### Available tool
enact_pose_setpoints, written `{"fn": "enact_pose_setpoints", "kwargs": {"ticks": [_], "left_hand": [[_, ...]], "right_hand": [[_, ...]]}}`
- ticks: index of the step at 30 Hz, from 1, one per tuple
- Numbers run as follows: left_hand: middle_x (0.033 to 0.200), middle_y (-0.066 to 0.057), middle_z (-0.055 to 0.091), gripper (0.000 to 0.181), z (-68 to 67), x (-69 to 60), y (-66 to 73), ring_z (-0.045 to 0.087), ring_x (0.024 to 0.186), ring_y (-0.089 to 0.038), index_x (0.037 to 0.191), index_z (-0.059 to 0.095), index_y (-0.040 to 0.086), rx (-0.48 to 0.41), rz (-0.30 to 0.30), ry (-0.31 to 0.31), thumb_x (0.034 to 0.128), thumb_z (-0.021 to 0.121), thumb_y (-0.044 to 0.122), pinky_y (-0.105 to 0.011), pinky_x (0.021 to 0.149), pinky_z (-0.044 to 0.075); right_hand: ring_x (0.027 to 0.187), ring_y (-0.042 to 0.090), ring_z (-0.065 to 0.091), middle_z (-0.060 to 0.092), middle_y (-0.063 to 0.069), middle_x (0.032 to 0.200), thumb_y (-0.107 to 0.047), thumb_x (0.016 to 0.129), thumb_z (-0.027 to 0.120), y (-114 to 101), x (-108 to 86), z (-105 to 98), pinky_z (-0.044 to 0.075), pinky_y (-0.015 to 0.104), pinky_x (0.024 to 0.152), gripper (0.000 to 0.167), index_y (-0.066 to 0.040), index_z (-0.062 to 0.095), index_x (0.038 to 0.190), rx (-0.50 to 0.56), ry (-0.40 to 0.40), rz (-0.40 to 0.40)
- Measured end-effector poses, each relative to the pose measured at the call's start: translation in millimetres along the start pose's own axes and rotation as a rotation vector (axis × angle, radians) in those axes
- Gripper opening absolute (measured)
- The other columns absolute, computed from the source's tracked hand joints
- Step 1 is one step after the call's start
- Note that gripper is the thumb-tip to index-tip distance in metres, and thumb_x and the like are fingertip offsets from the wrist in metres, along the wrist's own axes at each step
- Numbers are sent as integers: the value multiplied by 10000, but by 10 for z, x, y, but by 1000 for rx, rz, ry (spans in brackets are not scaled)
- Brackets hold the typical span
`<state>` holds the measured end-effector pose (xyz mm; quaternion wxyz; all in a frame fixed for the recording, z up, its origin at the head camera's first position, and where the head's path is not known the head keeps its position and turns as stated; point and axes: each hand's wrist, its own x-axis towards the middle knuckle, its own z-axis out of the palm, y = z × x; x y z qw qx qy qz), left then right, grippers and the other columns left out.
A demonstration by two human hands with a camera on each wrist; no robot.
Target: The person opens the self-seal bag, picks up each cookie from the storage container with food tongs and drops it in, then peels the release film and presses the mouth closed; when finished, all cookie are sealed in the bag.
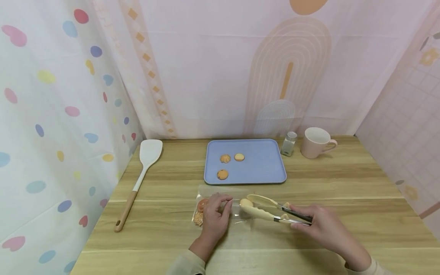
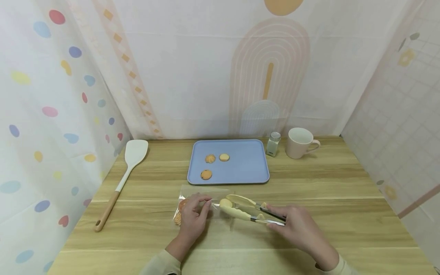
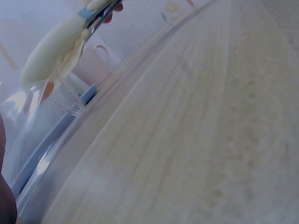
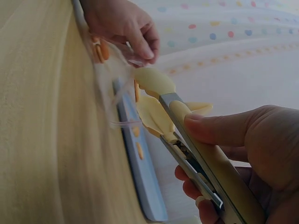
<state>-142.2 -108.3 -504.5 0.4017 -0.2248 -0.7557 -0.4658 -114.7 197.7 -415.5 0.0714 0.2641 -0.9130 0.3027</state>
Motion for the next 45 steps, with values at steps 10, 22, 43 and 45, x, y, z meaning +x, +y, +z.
{"fn": "enact_pose_setpoints", "kwargs": {"ticks": [10,22,43,45], "left_hand": [[847,-101,674,131,-21,57,95,612,792,-238,898,669,-2,-5,48,30,809,668,-98,-390,847,455],[865,-65,670,178,-9,-1,15,630,822,-212,918,665,29,-12,13,25,813,656,-115,-432,951,439],[902,-54,661,184,-17,21,98,625,854,-209,939,662,43,4,53,7,820,655,-96,-401,1025,392],[899,-55,662,186,-22,20,96,625,849,-206,939,661,42,6,52,8,818,655,-99,-414,1018,399]], "right_hand": [[550,18,368,707,45,817,-225,746,824,23,220,223,363,208,469,462,-108,697,1175,65,-118,43],[890,110,646,701,-8,1089,-236,753,821,29,342,307,526,309,697,457,-125,699,1180,-20,-75,-86],[898,154,651,705,43,1070,-242,755,825,-142,560,686,527,331,727,456,-108,698,1172,59,-72,-58],[903,159,651,704,47,1076,-243,751,826,-153,567,683,527,337,732,458,-110,699,1171,55,-79,-57]]}}
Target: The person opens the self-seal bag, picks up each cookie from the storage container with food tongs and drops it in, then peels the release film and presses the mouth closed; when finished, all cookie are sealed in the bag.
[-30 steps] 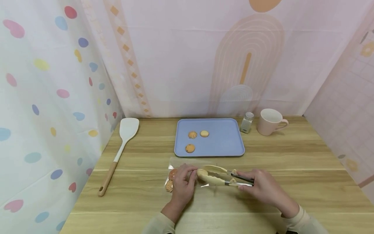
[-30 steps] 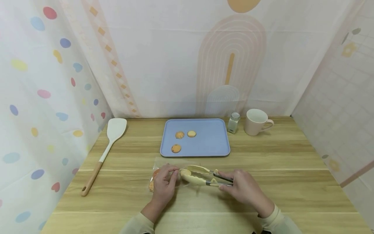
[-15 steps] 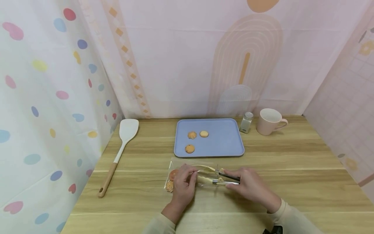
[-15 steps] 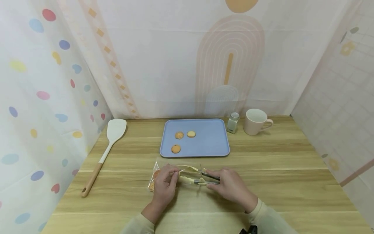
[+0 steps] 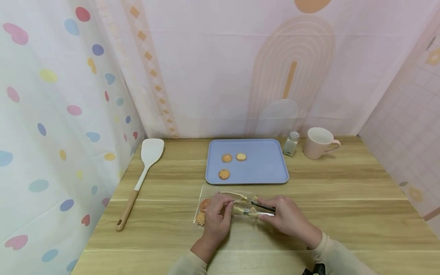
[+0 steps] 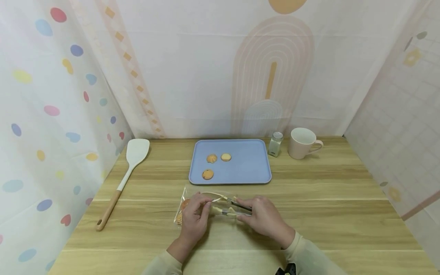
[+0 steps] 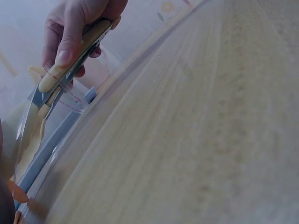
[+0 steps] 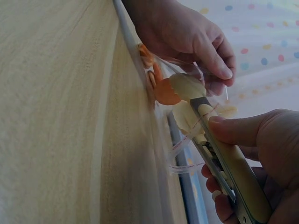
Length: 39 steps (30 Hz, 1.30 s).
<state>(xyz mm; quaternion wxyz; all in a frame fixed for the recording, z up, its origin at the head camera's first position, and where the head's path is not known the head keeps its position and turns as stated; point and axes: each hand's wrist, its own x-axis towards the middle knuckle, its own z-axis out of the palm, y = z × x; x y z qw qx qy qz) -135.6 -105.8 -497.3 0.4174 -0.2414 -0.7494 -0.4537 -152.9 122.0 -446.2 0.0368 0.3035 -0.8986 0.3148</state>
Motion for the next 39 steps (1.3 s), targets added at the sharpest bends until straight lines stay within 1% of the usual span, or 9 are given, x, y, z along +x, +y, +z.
{"fn": "enact_pose_setpoints", "kwargs": {"ticks": [6,8,13,18,25,29,33,39], "left_hand": [[898,-60,669,201,3,-11,-22,628,849,-215,943,663,37,8,4,7,806,656,-110,-464,988,419],[896,-62,669,189,5,-15,-27,629,849,-218,940,663,37,7,6,9,811,656,-101,-474,980,422],[885,-72,667,107,6,-23,-32,629,842,-220,932,663,26,8,14,17,857,642,-48,-484,971,423],[883,-67,665,91,2,-20,-36,630,838,-215,933,666,23,3,5,11,874,631,-36,-483,982,419],[883,-63,665,82,7,-26,-26,630,839,-204,934,666,44,13,-4,0,901,614,-9,-500,962,429],[884,-64,668,83,15,-25,-17,634,834,-198,940,665,48,17,-1,-10,910,606,-3,-511,948,437],[893,-65,674,86,15,-11,-7,640,829,-199,943,667,40,13,6,-14,895,621,-16,-519,946,439],[911,-59,678,184,19,-6,5,643,853,-207,951,665,36,10,6,-19,826,651,-98,-515,964,427]], "right_hand": [[908,153,651,698,48,1094,-251,747,829,-2,13,-5,526,354,751,484,-117,690,1190,-19,-27,-31],[880,148,646,701,46,1088,-257,748,828,3,5,-9,521,345,736,489,-118,688,1195,-31,-34,-33],[853,140,633,703,17,1091,-263,741,832,12,-42,-43,513,331,712,496,-133,689,1197,-75,-38,-27],[886,134,644,697,-10,1107,-276,731,836,21,-55,-52,524,341,737,497,-135,696,1187,-100,-30,-47],[779,108,597,712,-8,1064,-294,741,828,4,-22,-3,487,288,651,500,-129,692,1193,-127,-31,-73],[735,118,580,709,1,1074,-279,748,826,-6,-16,22,459,258,605,485,-118,693,1186,-118,-17,-71],[707,111,556,710,8,1071,-266,757,821,0,-15,46,425,230,571,468,-114,695,1181,-117,2,-70],[663,61,499,717,5,1044,-234,740,835,9,-2,90,392,210,539,459,-116,704,1164,-128,46,-78]]}}
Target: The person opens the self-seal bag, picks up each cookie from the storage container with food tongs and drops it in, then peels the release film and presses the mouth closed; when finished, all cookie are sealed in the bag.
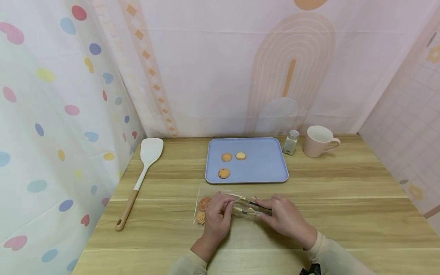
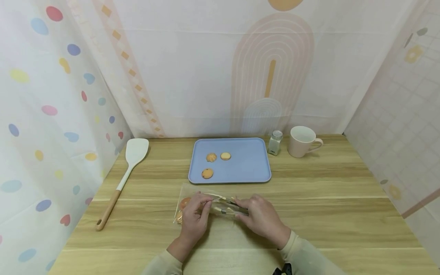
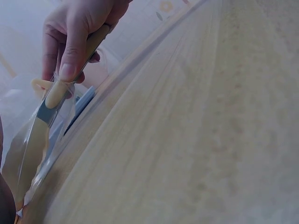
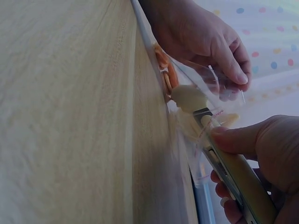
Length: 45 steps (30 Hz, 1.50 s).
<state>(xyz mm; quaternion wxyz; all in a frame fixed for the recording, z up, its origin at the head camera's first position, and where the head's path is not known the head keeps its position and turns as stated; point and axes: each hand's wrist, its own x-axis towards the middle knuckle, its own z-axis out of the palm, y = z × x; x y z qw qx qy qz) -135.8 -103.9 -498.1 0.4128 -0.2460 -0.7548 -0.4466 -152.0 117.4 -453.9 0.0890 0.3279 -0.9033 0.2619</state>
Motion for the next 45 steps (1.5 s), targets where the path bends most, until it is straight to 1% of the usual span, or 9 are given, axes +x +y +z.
{"fn": "enact_pose_setpoints", "kwargs": {"ticks": [9,17,21,25,28,31,35,39,45], "left_hand": [[913,-58,674,180,-3,-5,-3,638,863,-207,940,659,40,-8,-6,-1,824,650,-97,-475,982,423],[901,-65,670,92,-4,-9,-20,631,855,-204,929,661,35,-16,-9,2,876,636,-35,-459,994,414],[896,-67,665,69,-7,-9,-26,629,851,-207,924,661,37,-18,-6,11,891,629,-14,-480,975,420],[896,-65,664,64,-6,-11,-25,629,851,-203,923,660,37,-18,-9,11,895,626,-9,-463,983,419],[898,-63,666,68,-5,-10,-22,630,852,-203,923,660,33,-15,-8,10,890,628,-18,-451,990,416],[901,-65,669,78,-8,-10,-18,631,856,-208,931,662,33,-1,-5,13,884,634,-23,-463,982,419],[899,-61,669,89,-8,-9,-13,631,857,-207,939,665,35,4,-7,16,879,637,-25,-482,970,421],[892,-65,665,87,-4,-8,-16,627,852,-215,934,663,26,-3,2,21,873,638,-32,-494,966,421],[904,-64,657,72,-4,-18,-31,619,865,-210,955,663,35,4,3,-2,913,610,9,-540,931,427]], "right_hand": [[644,41,475,728,3,971,-230,759,820,-19,-1,38,381,209,530,423,-134,711,1156,48,36,35],[624,33,473,713,36,1041,-185,770,811,-30,20,39,399,204,504,401,-119,705,1151,229,-23,146],[674,39,523,700,44,1074,-170,784,800,-28,26,56,435,202,532,389,-111,702,1156,285,-35,165],[830,53,612,693,42,1092,-161,794,790,-15,16,72,497,203,642,380,-95,698,1157,326,-37,169],[920,64,623,689,44,1101,-157,796,788,-8,4,70,513,211,708,380,-86,696,1157,338,-36,176],[850,56,619,695,44,1093,-164,785,798,-9,-11,55,502,213,656,392,-92,698,1157,297,-19,177],[766,88,622,712,22,1051,-196,762,817,-16,-43,12,492,254,621,417,-125,706,1157,147,31,132],[764,121,636,725,-2,1007,-215,746,827,-17,-84,-42,504,298,645,442,-156,705,1167,19,69,88],[742,118,587,724,-16,1016,-213,730,840,-13,-147,-103,483,285,611,495,-148,688,1196,-79,81,25]]}}
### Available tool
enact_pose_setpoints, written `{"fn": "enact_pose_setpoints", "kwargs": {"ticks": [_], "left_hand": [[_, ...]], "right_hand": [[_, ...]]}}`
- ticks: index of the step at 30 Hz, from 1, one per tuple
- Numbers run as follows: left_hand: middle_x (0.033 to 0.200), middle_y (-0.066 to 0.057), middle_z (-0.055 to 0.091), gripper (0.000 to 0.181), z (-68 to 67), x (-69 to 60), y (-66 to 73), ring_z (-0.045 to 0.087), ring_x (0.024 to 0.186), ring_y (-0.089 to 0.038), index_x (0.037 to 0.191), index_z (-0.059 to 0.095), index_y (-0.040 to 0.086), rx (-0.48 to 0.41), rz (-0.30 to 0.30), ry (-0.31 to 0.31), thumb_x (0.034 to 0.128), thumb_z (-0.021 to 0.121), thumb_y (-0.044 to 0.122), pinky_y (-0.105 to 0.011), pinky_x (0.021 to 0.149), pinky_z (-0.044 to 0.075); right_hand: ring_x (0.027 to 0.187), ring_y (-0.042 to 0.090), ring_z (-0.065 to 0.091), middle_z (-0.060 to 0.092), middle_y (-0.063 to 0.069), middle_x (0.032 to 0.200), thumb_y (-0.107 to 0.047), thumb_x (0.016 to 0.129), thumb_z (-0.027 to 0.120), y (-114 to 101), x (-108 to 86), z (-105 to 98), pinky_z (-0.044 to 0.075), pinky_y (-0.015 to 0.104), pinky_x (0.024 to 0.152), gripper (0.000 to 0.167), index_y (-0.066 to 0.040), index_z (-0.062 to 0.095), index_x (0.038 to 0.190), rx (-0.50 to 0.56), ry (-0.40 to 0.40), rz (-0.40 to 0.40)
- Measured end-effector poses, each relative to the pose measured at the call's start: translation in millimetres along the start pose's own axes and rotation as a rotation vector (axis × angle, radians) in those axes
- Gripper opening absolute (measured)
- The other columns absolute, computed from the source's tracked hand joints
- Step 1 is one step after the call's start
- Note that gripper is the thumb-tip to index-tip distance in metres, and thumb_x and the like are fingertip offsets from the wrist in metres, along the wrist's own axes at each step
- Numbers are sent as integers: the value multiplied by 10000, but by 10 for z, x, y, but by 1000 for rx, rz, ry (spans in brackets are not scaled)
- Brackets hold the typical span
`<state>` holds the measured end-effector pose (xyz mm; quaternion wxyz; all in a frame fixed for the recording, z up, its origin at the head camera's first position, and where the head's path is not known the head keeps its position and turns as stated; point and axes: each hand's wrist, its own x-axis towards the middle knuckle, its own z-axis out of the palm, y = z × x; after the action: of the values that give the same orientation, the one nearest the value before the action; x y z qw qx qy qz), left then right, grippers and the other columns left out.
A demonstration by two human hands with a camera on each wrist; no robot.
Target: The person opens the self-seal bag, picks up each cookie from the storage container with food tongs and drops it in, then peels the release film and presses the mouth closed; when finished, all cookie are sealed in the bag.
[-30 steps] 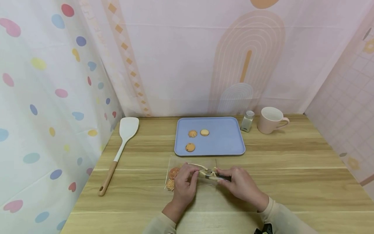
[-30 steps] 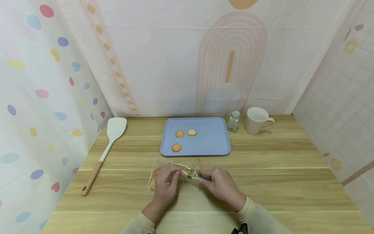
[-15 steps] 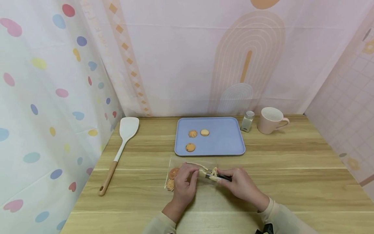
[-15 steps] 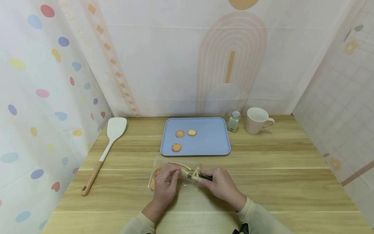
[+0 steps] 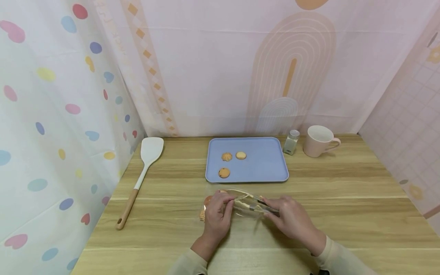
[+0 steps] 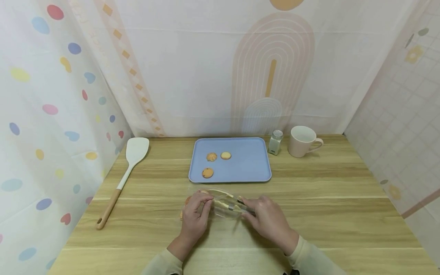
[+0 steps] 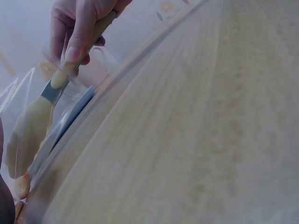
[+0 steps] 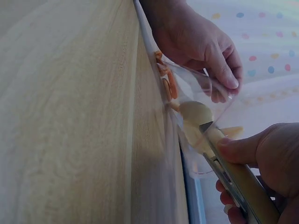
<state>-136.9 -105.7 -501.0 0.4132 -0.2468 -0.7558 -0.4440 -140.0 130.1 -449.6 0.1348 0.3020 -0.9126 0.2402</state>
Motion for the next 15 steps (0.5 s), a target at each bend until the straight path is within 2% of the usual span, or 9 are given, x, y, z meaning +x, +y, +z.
{"fn": "enact_pose_setpoints", "kwargs": {"ticks": [11,15], "left_hand": [[907,-32,661,131,19,1,7,620,854,-182,962,667,72,1,-25,-26,890,619,-27,-576,911,430],[907,-35,661,122,25,-4,0,624,856,-187,945,664,59,0,-21,-32,883,621,-37,-580,901,432]], "right_hand": [[782,151,562,713,25,1054,-239,691,863,6,-152,-88,510,303,587,495,-95,714,1140,-197,108,-186],[761,172,558,716,46,1023,-235,677,870,9,-185,-124,511,313,567,498,-88,717,1127,-233,112,-239]]}}
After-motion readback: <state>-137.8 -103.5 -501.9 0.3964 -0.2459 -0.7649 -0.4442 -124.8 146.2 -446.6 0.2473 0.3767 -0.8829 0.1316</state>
